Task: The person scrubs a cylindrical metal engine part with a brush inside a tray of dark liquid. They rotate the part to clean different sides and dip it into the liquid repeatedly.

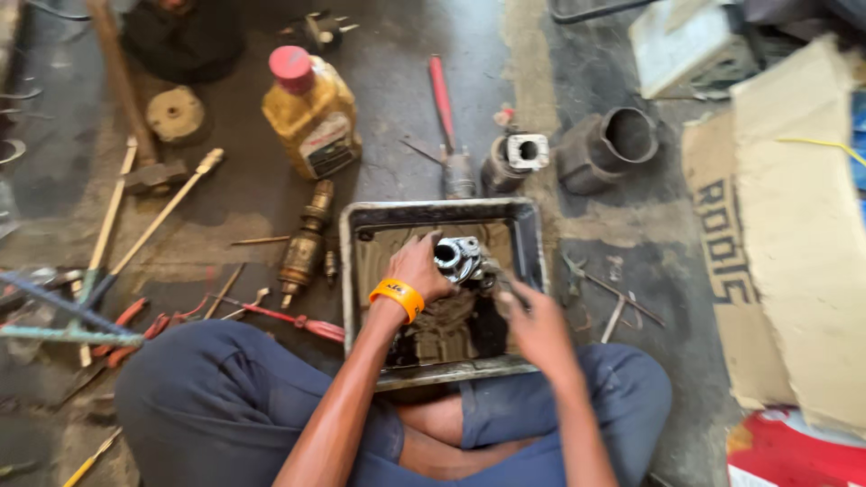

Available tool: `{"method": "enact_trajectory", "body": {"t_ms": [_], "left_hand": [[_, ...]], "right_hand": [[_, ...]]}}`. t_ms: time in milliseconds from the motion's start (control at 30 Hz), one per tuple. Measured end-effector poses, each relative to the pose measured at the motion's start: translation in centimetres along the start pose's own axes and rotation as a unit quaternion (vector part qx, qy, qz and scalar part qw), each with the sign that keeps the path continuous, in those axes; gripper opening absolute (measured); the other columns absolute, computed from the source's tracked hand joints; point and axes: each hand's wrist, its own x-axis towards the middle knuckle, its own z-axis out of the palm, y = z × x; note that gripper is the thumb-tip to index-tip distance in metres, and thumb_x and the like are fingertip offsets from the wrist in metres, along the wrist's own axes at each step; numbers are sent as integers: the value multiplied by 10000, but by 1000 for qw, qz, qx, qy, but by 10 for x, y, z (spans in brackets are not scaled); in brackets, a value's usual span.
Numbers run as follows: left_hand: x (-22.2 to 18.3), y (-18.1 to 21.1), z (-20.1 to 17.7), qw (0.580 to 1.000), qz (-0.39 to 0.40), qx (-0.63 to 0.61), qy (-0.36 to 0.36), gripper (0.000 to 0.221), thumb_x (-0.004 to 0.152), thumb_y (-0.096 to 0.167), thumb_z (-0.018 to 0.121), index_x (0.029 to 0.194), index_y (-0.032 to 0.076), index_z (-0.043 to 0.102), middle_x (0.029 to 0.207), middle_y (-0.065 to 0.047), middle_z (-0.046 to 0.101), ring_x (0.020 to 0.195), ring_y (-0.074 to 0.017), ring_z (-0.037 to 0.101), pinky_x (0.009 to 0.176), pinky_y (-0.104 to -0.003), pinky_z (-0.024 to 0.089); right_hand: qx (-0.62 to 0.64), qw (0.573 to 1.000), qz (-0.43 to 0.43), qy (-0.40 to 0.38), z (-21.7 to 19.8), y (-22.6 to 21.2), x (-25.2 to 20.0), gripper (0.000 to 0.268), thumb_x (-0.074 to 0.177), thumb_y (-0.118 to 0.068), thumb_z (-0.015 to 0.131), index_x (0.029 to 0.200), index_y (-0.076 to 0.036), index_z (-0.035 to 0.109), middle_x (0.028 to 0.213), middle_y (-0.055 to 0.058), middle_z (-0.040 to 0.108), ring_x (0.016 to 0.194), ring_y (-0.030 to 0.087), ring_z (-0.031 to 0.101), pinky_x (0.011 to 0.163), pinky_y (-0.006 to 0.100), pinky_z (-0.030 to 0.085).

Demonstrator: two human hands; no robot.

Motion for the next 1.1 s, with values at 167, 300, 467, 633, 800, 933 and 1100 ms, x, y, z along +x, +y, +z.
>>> {"method": "enact_trajectory", "body": {"t_ms": [167,300,467,633,800,933,1100], "left_hand": [[6,-11,-4,993,27,-30,107,780,671,410,894,1357,163,619,1237,-221,607,1138,-425,611,966,-496,513],[7,-9,1,994,5,-1,106,623,922,492,753,1439,191,580,1235,-199,604,1090,-434,635,939,-530,523],[4,-8,9,988,76,62,123,954,657,444,846,1450,115,432,1260,-227,558,1087,-486,571,879,-548,501],[7,-16,11,978,134,111,118,886,727,415,789,1507,183,438,1260,-239,567,1102,-449,583,928,-512,511],[15,-27,13,997,60,-41,27,643,942,574,676,1384,114,609,1158,-247,682,1106,-429,647,961,-505,518],[16,-25,9,997,-18,-44,57,612,928,604,627,1251,89,697,1102,-235,695,1101,-428,648,950,-522,502],[9,-17,6,998,30,-26,41,1143,542,479,971,1456,79,413,1277,-261,558,1172,-465,560,998,-522,458]], "right_hand": [[142,956,245,-81,-18,33,-6,448,973,-210,637,1399,-73,655,773,21,632,680,97,510,619,296,439],[100,954,229,-163,-18,25,-12,460,957,-220,645,1400,-98,665,725,21,618,645,96,490,589,300,423],[-33,969,173,-174,1,0,-2,393,966,-261,610,1324,-121,690,774,99,741,732,210,691,718,364,543],[-49,965,198,-167,8,-11,5,391,952,-272,596,1315,-149,679,833,183,772,810,328,765,787,422,564],[-79,983,110,-120,0,-10,-5,389,950,-243,628,1312,-116,697,987,245,731,915,416,702,802,447,548],[-69,963,171,-198,0,-10,-3,397,919,-243,637,1297,-132,684,957,230,753,908,391,740,830,444,549],[-107,947,227,-200,2,-9,-6,377,934,-245,620,1291,-166,710,1002,230,746,929,413,721,850,447,548]]}}
